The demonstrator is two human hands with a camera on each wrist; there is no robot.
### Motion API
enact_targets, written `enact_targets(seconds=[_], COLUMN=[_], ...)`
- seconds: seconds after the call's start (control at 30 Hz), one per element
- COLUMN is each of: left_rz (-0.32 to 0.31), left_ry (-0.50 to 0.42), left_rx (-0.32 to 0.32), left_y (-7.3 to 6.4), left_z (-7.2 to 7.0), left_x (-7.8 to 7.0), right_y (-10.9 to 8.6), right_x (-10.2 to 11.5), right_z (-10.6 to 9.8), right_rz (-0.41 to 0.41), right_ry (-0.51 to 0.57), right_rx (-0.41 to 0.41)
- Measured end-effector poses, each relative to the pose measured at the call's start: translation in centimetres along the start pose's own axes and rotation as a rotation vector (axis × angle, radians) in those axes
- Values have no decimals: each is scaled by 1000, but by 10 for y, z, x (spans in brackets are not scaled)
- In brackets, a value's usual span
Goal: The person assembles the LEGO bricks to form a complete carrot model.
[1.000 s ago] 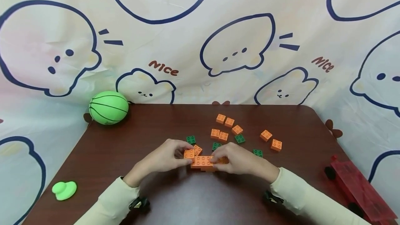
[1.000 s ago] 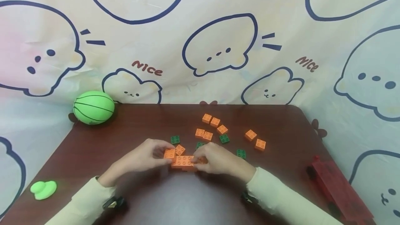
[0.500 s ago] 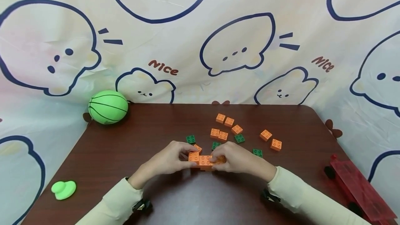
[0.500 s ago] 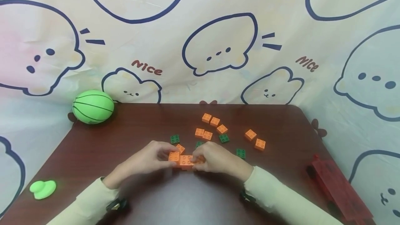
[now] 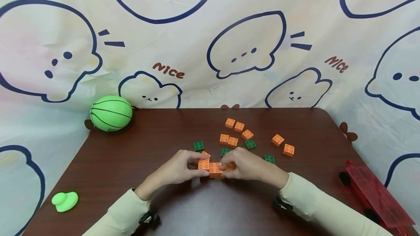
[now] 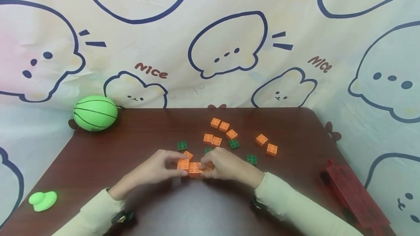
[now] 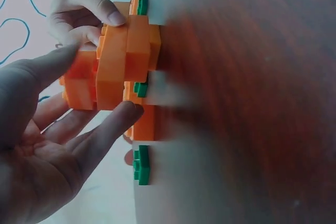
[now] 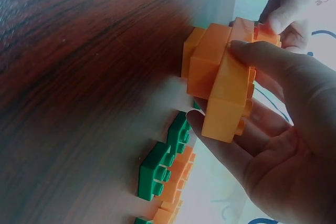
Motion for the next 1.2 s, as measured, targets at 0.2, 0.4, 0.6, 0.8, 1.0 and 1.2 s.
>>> enact_targets(seconds=[0.2, 0.4, 0.6, 0.8, 1.0, 1.2], left_rz=[-25, -99, -140, -187, -179, -185], left_ry=[-62, -302, -364, -362, -332, -338], left_rx=[15, 134, 119, 87, 68, 58], left_y=[2, 3, 3, 2, 3, 2], left_z=[-1, 2, 4, 7, 8, 4], left_x=[5, 10, 10, 8, 8, 7], right_y=[-1, -1, 0, -3, -4, 0], right_x=[-1, -1, -1, 2, 2, 1], right_z=[1, 1, 0, 3, 3, 0], right_rz=[10, 19, 22, 55, 43, 33], right_ry=[5, 13, 18, 32, 36, 33], right_rx=[-3, 2, 2, 10, -6, 0])
Point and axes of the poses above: each hand's wrist, its own y-axis towards the middle knuckle, its own z-axis out of the palm, x = y × z, the point moved 2 cm from there along y, towards the middle knuckle, and after that the axes turned 14 degrees about -z, right-handed, at the moved point
